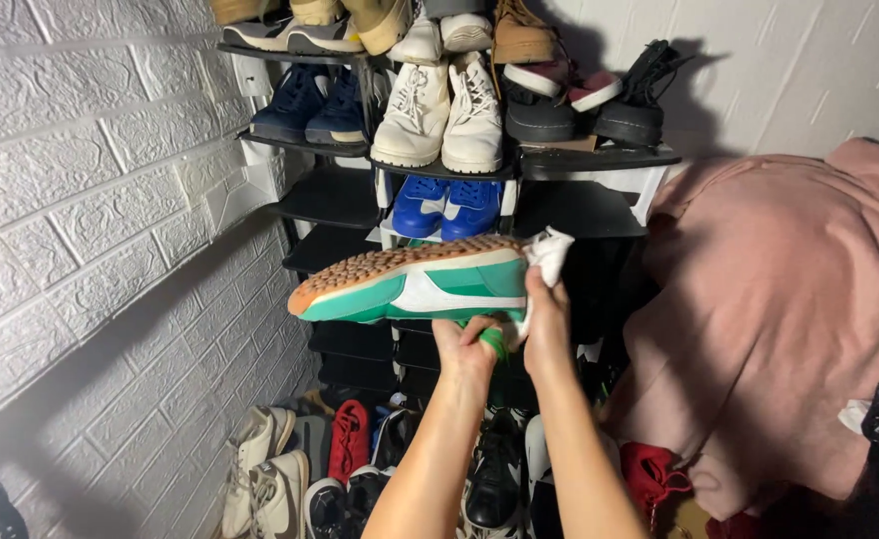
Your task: The person wipes a green sneaker with a white cloth, then ties the laces and places it on a shoe rack. The person repeats the same process with the matching green sneaker, wiping it and tying the laces before placing it on the rack.
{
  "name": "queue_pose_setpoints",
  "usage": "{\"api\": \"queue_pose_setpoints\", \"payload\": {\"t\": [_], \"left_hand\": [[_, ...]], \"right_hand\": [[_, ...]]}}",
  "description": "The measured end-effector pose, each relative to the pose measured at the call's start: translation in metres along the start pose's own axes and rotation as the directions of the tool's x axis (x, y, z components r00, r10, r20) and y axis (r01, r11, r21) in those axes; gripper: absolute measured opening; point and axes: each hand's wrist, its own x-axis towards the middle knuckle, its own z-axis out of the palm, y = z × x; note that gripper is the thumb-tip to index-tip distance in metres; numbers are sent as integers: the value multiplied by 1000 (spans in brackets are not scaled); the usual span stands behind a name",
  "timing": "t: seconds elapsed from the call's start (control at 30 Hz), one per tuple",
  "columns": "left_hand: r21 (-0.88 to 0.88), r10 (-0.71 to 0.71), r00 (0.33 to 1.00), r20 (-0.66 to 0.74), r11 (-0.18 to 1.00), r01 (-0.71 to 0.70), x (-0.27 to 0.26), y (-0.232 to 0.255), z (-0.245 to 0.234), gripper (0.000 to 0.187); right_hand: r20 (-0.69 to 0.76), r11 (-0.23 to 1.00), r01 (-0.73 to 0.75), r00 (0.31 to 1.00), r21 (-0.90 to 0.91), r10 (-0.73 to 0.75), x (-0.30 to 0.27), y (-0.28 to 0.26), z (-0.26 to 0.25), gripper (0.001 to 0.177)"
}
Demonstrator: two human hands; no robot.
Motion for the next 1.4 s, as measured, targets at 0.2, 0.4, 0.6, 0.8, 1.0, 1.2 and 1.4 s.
{"api": "queue_pose_setpoints", "payload": {"t": [0.2, 0.4, 0.6, 0.8, 1.0, 1.2, 1.4], "left_hand": [[106, 116, 983, -143, 989, -102, -17, -9, 20, 41], [319, 148, 973, 176, 927, -199, -10, -12, 9, 53], [398, 340, 935, -103, 875, -274, -40, -29, 58, 64], [665, 394, 916, 71, 665, -338, -53, -37, 87, 70], [750, 304, 924, 229, 550, -367, -50, -52, 87, 69], [591, 219, 973, 78, 775, -222, -41, -53, 77, 66], [520, 113, 985, 130, 838, -165, -24, -10, 58, 74]], "right_hand": [[41, 824, 283, 952, -491, -303, -33, -21, 33, 42], [-163, 867, -15, 984, -498, -76, -44, -44, 60, 36], [131, 673, 489, 851, -556, -509, -34, -20, 54, 27], [-50, 966, 258, 965, -28, -259, -2, -8, 44, 32], [-51, 783, 594, 790, -184, -612, -2, -93, 72, 44], [198, 584, 619, 757, -526, -623, -5, -63, 44, 42], [556, 461, 748, 663, -477, -501, -34, -18, -6, 43]]}}
